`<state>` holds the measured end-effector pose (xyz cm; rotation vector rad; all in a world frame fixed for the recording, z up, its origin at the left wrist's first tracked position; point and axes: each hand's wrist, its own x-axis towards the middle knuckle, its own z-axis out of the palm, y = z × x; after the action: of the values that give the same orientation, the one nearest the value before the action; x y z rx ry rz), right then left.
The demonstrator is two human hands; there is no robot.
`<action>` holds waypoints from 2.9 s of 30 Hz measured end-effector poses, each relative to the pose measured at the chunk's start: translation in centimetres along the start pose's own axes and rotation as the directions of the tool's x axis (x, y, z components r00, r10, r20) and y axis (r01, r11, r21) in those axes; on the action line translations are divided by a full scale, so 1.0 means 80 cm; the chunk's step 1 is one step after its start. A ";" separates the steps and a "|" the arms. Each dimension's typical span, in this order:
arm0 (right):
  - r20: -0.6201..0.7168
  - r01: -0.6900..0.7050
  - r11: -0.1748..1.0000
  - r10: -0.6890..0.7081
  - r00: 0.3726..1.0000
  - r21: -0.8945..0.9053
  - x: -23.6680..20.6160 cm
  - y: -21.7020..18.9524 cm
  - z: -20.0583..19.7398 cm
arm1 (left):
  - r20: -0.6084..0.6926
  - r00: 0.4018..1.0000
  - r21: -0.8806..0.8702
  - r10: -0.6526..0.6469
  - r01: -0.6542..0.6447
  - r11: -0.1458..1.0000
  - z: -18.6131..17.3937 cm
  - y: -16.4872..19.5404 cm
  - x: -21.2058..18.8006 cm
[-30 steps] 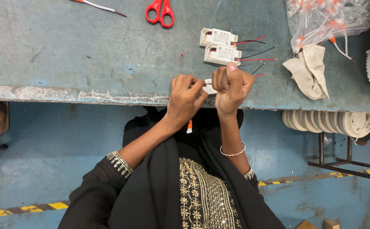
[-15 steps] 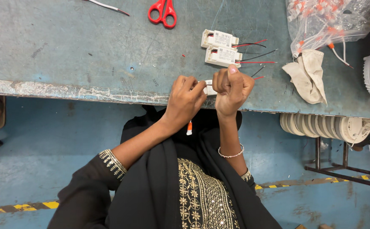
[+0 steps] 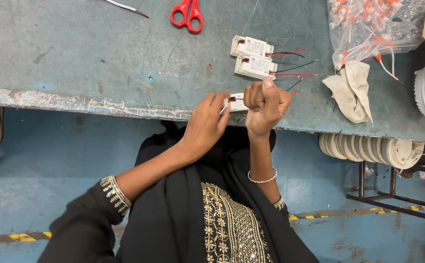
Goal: The person assembles electronic components by hand, inserting wires into connectors, pressing components together, and moving finished units to the side on a workbench.
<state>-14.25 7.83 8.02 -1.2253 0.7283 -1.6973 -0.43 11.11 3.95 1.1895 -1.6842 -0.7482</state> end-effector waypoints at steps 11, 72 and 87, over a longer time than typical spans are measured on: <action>0.003 -0.006 1.000 0.006 1.000 0.006 0.001 0.004 -0.004 | 0.064 0.988 -0.046 -0.139 0.142 0.989 0.002 -0.025 0.036; -0.002 -0.053 0.998 0.054 0.999 0.042 0.011 -0.007 -0.025 | 0.151 0.987 -0.007 -0.051 0.053 0.999 0.013 -0.020 0.054; 0.000 -0.094 0.995 0.094 0.996 0.032 0.015 0.000 -0.024 | 0.083 0.995 0.132 0.062 -0.073 0.989 0.047 -0.045 0.050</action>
<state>-16.17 6.72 7.90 -1.1499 0.7454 -1.6273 -3.00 6.00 0.69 1.2022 -1.8554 -0.6552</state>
